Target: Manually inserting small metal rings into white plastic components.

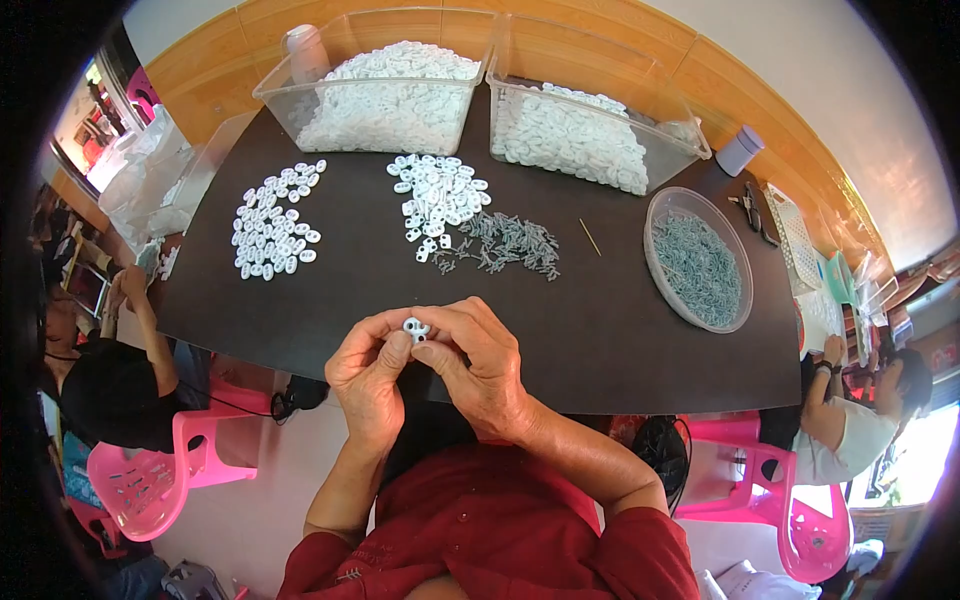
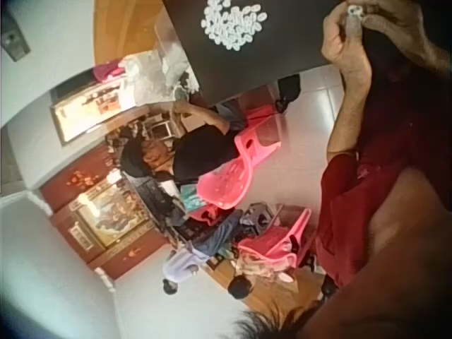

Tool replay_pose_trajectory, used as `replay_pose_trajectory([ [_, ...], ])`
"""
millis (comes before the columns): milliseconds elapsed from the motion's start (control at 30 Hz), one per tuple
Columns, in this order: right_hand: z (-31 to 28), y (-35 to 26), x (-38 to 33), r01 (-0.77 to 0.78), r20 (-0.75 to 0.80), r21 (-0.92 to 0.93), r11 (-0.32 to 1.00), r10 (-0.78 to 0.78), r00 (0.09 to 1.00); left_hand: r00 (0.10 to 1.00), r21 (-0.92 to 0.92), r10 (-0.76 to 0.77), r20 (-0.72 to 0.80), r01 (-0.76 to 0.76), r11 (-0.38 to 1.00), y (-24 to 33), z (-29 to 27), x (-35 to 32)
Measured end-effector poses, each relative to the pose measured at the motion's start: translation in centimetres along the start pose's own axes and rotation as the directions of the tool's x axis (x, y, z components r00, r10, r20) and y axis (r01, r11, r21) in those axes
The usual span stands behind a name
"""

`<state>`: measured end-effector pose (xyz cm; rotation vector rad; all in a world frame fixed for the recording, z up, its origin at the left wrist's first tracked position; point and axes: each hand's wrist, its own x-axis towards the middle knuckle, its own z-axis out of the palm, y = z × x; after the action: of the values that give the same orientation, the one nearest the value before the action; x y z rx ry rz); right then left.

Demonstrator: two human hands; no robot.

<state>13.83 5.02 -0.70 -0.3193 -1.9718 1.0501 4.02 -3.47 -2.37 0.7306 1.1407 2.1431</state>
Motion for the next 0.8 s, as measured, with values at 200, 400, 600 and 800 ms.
replay_pose_trajectory([
  [200, 0.3, -0.1, -0.1, 0.044, -0.006, -0.018, 0.999, -0.044, 0.999, 0.999, -0.054, 0.032, -0.030, -0.033, 0.998, -0.1, 0.1, -0.4],
  [400, 0.6, 0.1, 0.0, 0.080, -0.015, -0.023, 0.997, -0.080, 0.997, 0.998, 0.007, 0.054, -0.041, -0.054, 0.999, -0.4, -0.1, -0.7],
  [600, 0.8, 0.3, 0.0, 0.152, -0.019, -0.126, 0.980, -0.156, 0.988, 0.993, 0.059, 0.110, -0.028, -0.108, 0.992, -0.4, -0.1, -0.5],
  [800, 1.2, -0.2, -0.1, 0.043, -0.087, -0.063, 0.997, -0.048, 0.995, 0.995, 0.041, 0.091, -0.033, -0.090, 0.995, -0.1, 0.0, -0.5],
])
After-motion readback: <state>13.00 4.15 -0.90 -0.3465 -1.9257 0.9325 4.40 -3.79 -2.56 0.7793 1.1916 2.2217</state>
